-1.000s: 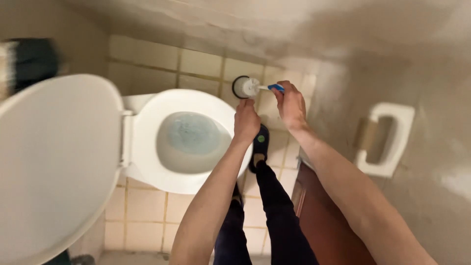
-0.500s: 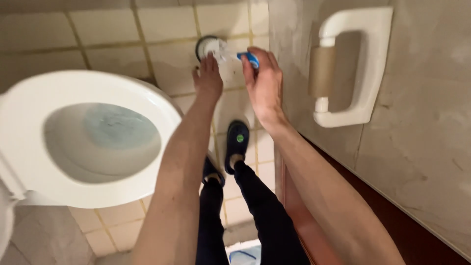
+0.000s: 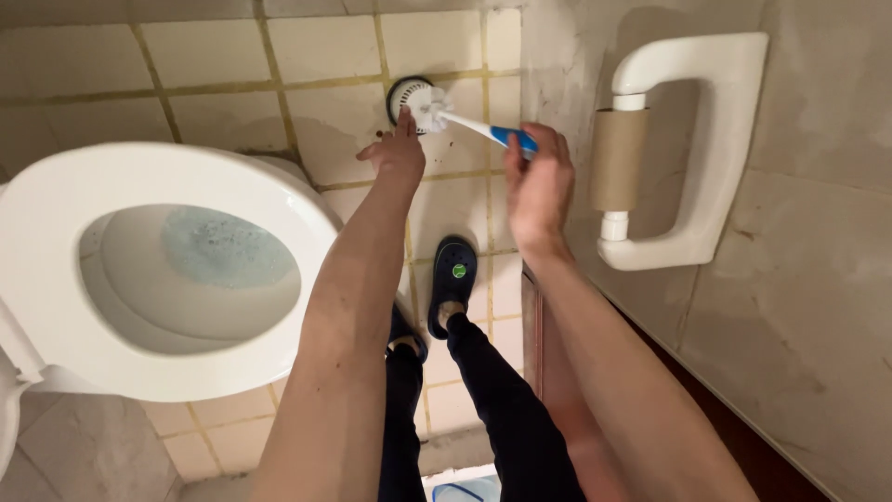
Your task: The person cleans a toilet by wiping the seat and rim with a sponge and water from a red bowl, then scrubs the inside of the bowl with a toilet brush. The person repeatedly refills the bowl and continues wiping and scrubbing.
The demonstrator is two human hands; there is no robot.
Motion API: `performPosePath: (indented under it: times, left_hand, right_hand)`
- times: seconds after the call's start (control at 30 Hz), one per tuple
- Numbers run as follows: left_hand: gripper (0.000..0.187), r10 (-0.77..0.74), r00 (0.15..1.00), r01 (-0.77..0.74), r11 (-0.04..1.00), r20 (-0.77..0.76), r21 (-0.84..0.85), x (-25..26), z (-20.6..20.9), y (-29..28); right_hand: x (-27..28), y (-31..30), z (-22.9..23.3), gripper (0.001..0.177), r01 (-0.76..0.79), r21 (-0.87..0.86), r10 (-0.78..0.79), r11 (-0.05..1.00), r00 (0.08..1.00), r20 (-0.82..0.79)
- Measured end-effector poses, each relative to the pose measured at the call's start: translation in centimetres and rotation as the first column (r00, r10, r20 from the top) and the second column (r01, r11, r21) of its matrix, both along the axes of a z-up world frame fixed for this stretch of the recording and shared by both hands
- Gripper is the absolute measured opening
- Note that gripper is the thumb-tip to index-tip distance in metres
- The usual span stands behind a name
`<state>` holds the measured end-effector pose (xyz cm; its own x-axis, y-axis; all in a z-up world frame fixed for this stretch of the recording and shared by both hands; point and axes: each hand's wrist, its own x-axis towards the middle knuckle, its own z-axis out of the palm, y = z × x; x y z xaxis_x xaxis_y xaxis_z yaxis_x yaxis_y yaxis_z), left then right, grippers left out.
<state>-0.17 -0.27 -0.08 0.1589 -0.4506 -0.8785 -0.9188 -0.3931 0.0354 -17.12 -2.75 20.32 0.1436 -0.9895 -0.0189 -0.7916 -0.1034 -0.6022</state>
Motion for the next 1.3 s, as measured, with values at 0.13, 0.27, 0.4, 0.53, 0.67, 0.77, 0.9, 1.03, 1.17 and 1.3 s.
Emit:
performPosePath:
  times: [0.13,0.27,0.4,0.53,0.67,0.77,0.9,1.03,1.17,1.3]
  left_hand:
    - [0.072,0.006,1.0,-0.006,1.0,0.001,0.023,-0.2,0.2,-0.8]
    - [0.072,0.027,0.999,-0.028,0.998,0.021,0.047,-1.0,-1.9,-1.2]
    - [0.072,0.022,0.999,-0.024,0.999,0.036,0.048,-1.5,-2.1,-2.2]
    - [0.069,0.067,0.998,-0.065,0.993,0.017,-0.094,-3.4,0.5,-1.1]
    - [0.078,0.067,0.94,-0.268,0.749,-0.334,-0.606,-7.2,-2.7,4.8]
    - [0.089,-0.132,0.763,-0.546,0.392,-0.633,-0.74,-9.0,11.0,8.4]
    - [0.055,0.007,0.701,-0.7,0.204,-0.714,-0.685,-7.1,31.5,9.9]
    - [0.032,0.203,0.655,-0.753,0.095,-0.728,-0.652,-4.0,45.8,10.4]
    - [0.025,0.376,0.627,-0.733,-0.011,-0.682,-0.68,0.3,50.2,11.2]
    - [0.026,0.549,0.632,-0.663,0.018,-0.547,-0.749,5.8,46.9,15.6]
  right_hand:
    - [-2.7,1.9,1.4,0.026,0.067,0.088,-0.068,0.994,0.998,0.008]
    - [-6.5,4.9,0.0,0.034,0.267,0.307,-0.351,0.914,0.898,0.266]
    - [-8.1,7.6,-1.1,0.034,0.413,0.279,-0.496,0.867,0.767,0.407]
    - [-7.0,9.9,1.0,0.032,0.351,0.16,-0.385,0.923,0.824,0.415]
    - [-3.6,12.1,7.8,0.027,0.21,-0.002,-0.206,0.978,0.963,0.173]
    - [-1.3,14.2,14.8,0.023,0.097,-0.168,-0.069,0.981,0.984,0.166]
    - [1.7,14.2,26.4,0.022,0.106,-0.201,-0.025,0.974,0.93,0.366]
    - [4.7,13.2,36.7,0.025,0.104,-0.328,-0.009,0.939,0.96,0.279]
    - [9.5,11.4,41.8,0.027,0.031,-0.311,0.091,0.95,0.924,0.37]
    - [14.1,11.0,39.7,0.02,-0.214,-0.235,0.287,0.948,0.894,0.345]
